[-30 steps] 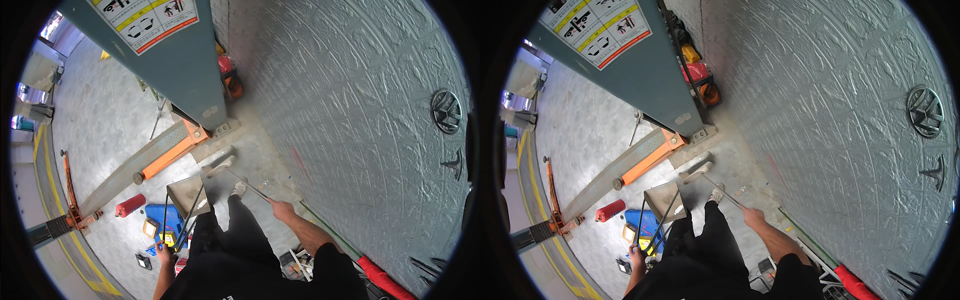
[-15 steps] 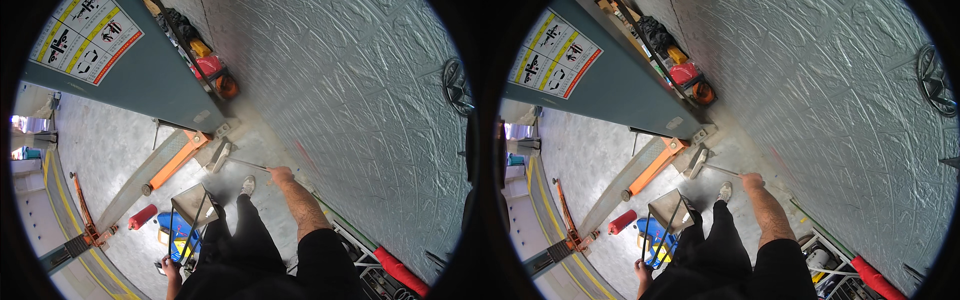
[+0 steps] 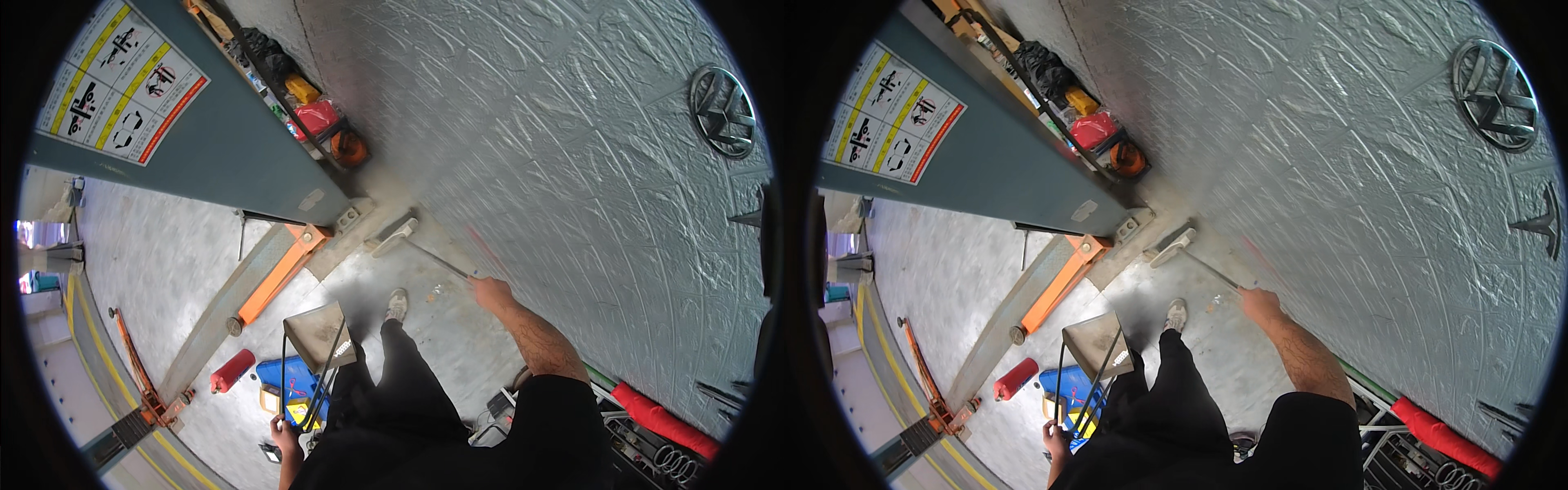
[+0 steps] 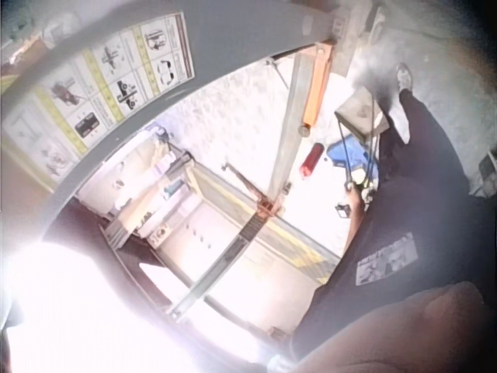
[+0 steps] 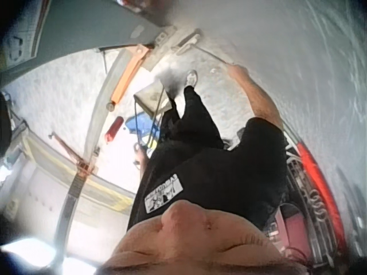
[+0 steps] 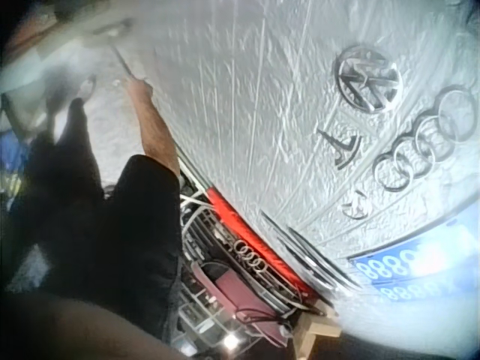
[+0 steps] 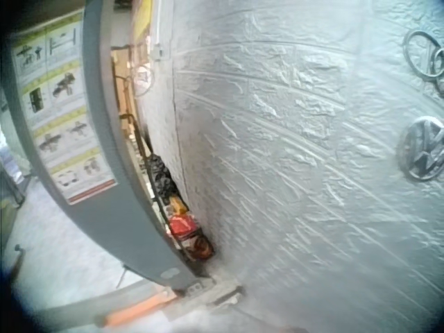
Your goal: The person sweeps debris on a concrete floor using a broom and dustpan in an auto repair shop. They gather scattered dust and small items into the dustpan, moving around equipment and boxes while sweeping.
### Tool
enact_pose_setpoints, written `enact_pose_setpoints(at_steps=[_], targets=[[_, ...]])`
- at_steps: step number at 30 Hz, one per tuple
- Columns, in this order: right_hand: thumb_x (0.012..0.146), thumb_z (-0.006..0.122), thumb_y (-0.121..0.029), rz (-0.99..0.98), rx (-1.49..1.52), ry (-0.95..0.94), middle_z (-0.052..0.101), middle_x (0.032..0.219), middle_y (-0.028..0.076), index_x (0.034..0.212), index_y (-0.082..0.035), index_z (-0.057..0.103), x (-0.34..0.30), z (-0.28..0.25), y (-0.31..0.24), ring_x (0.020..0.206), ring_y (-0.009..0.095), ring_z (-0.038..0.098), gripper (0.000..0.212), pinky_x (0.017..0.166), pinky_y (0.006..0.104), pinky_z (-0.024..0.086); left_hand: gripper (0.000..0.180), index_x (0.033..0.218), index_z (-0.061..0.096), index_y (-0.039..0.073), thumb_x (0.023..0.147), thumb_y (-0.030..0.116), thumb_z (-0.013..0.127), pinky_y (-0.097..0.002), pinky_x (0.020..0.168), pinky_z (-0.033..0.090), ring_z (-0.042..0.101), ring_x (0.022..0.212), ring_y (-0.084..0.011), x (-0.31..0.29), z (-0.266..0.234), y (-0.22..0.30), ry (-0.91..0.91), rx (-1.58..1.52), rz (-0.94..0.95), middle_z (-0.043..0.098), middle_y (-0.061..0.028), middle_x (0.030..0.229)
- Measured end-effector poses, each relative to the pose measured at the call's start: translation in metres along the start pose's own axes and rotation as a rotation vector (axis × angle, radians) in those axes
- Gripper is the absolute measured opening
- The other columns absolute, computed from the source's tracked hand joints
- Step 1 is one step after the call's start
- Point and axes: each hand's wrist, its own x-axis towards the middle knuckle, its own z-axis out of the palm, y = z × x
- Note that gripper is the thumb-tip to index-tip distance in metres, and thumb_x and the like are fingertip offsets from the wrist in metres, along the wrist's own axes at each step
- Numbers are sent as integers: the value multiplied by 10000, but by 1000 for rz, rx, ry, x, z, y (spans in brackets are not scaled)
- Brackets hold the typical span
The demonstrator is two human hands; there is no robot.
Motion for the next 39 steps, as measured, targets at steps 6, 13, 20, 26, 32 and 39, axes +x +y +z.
enact_pose_setpoints(at_steps=[6, 13, 20, 26, 32, 39], targets=[[1076, 605, -154, -91, 85, 121, 837, 1095, 174, 1653, -337, 650, 39, 31, -32, 975, 389, 829, 607, 815, 538, 645, 293, 1318, 664, 137, 1055, 14, 621, -290, 566, 438, 560, 670, -96, 0, 2, -4, -42, 50, 22, 642, -8, 863], [1115, 572, -139, 25, -34, 39, 843, 1171, 131, 1693, -359, 595, 111, 64, -50, 1081, 335, 834, 619, 871, 482, 638, 241, 1276, 658, 133, 1066, 19, 621, -284, 553, 399, 530, 647, -85, 5, 16, 18, -74, 100, 30, 607, 8, 838], [1079, 607, -194, 119, 23, -58, 841, 1275, 136, 1613, -355, 647, -14, 90, 53, 1196, 381, 815, 559, 973, 545, 639, 238, 1250, 662, 153, 1057, 16, 636, -269, 538, 338, 471, 629, -71, 24, 35, 28, -69, 73, -1, 546, 33, 797], [1091, 619, -225, 109, 174, -83, 820, 1266, 205, 1649, -315, 632, -130, 96, 81, 1171, 459, 783, 565, 951, 606, 627, 156, 1309, 647, 151, 1156, 166, 675, -302, 511, 400, 507, 587, -111, 33, 32, 6, -136, 121, 63, 584, 3, 806], [1075, 638, -243, 26, 422, 116, 794, 1354, 233, 1625, -270, 634, -60, 55, 7, 1255, 449, 760, 550, 1017, 579, 619, 223, 1273, 636, 134, 1083, 19, 621, -292, 488, 339, 465, 563, -80, 44, 27, 9, -119, 125, 67, 521, 35, 735], [1095, 658, -304, 8, 483, 73, 810, 1299, 254, 1651, -179, 604, -13, 43, -18, 1157, 449, 801, 573, 930, 543, 650, 339, 1428, 616, 93, 1114, 195, 696, -354, 648, 532, 661, 751, -187, 15, -6, 6, -160, 42, 115, 702, -87, 982]])
